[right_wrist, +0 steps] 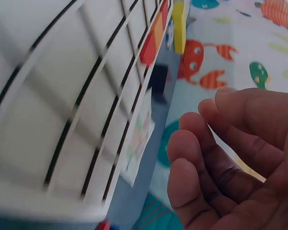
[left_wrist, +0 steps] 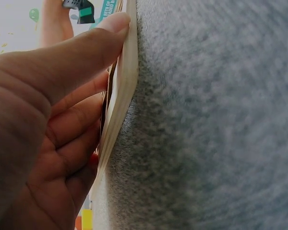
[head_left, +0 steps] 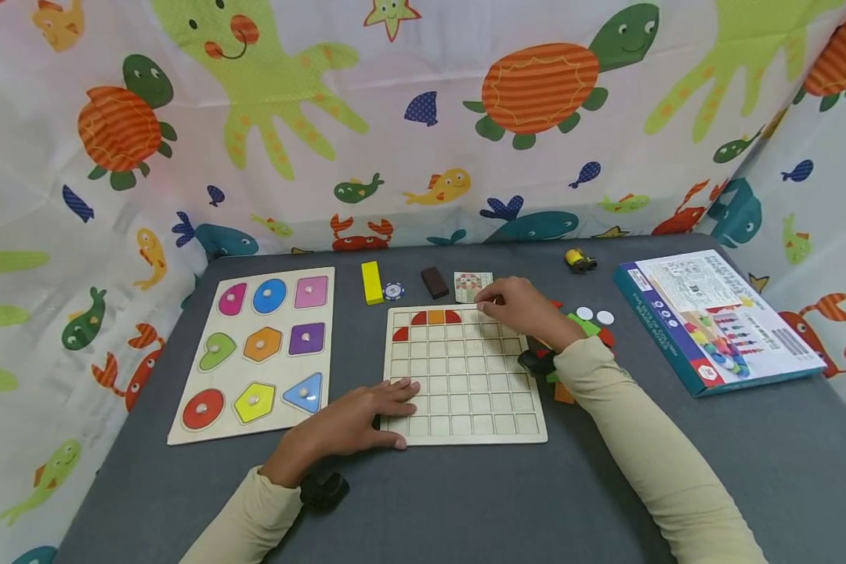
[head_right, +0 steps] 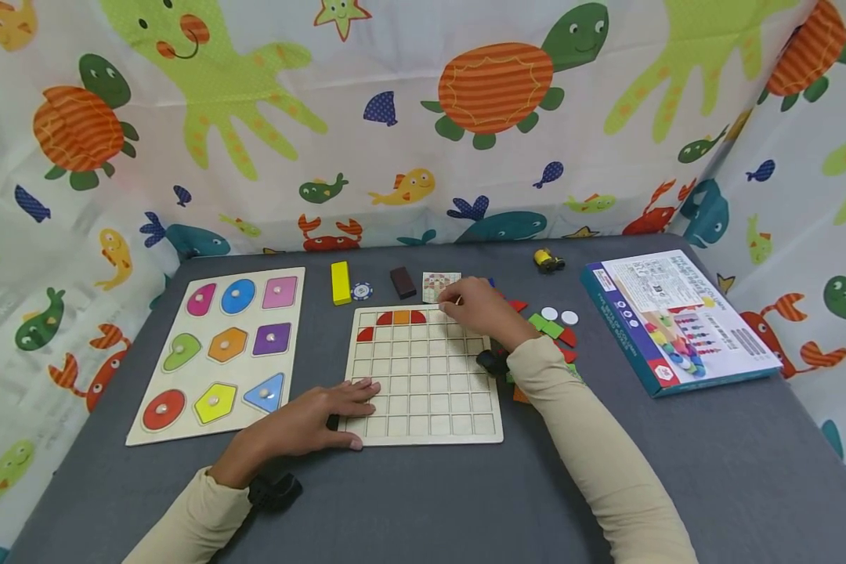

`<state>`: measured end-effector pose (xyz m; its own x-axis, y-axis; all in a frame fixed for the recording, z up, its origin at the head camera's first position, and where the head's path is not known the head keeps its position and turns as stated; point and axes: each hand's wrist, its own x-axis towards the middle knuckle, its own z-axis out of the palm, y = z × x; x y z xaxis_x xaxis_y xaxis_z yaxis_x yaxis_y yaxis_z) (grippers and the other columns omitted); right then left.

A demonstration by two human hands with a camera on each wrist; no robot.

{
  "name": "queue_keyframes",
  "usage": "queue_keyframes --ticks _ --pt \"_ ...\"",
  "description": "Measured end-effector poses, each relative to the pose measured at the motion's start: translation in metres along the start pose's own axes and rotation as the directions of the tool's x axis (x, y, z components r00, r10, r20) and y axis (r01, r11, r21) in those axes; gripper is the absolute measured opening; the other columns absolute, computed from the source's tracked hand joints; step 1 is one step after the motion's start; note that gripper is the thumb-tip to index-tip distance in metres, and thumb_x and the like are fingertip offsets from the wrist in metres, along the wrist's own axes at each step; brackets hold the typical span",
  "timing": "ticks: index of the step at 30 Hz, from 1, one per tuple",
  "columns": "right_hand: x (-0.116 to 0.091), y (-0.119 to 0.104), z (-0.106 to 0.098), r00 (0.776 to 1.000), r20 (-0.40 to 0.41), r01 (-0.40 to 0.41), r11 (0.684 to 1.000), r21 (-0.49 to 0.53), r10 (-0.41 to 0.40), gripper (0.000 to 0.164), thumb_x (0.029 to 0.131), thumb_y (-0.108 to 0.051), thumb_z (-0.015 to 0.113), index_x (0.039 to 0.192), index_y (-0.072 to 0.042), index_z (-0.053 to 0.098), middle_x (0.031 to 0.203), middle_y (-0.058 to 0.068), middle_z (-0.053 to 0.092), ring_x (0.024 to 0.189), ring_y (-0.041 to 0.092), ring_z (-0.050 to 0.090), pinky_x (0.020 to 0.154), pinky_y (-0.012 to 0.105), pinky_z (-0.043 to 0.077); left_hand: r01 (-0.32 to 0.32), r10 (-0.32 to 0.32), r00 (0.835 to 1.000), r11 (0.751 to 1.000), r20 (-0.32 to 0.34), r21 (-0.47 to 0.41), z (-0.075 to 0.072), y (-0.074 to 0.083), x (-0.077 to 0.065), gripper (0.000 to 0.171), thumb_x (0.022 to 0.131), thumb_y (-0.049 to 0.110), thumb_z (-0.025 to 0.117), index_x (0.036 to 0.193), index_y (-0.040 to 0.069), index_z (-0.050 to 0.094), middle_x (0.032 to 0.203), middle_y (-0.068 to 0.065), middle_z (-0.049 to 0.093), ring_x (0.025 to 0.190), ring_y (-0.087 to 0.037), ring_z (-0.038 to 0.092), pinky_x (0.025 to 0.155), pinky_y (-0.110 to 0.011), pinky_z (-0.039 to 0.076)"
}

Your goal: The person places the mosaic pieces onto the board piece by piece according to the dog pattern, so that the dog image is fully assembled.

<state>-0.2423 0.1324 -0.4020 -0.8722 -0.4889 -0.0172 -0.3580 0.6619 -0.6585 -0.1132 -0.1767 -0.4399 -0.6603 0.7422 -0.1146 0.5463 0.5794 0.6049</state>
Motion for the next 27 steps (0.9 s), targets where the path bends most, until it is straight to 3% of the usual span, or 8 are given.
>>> queue_keyframes --ticks 13,27 --pt "-0.037 0.032 -0.034 0.995 -0.012 -0.102 0.995 -0.025 0.101 0.028 0.099 -0.011 0.056 0.122 0.002 0.065 0.114 0.018 0.065 0.095 0.028 0.061 0.079 0.043 0.051 -0.018 0.018 1.0 1.0 -0.006 0.013 0.001 -0.001 -0.001 0.058 0.087 0.032 0.074 0.138 0.01 0.057 0.153 -0.001 0.037 0.144 -0.018 0.024 0.111 -0.044 0.029" --pt "-0.059 0.063 -0.055 0.986 -0.033 -0.167 0.982 -0.083 0.165 0.028 0.099 -0.011 0.057 0.121 0.003 0.066 0.111 0.019 0.067 0.098 0.031 0.061 0.082 0.048 0.05 -0.019 0.019 1.0 1.0 -0.009 0.001 0.0 0.001 -0.001 0.058 0.087 0.03 0.075 0.137 0.009 0.057 0.152 -0.002 0.038 0.144 -0.018 0.023 0.111 -0.044 0.03"
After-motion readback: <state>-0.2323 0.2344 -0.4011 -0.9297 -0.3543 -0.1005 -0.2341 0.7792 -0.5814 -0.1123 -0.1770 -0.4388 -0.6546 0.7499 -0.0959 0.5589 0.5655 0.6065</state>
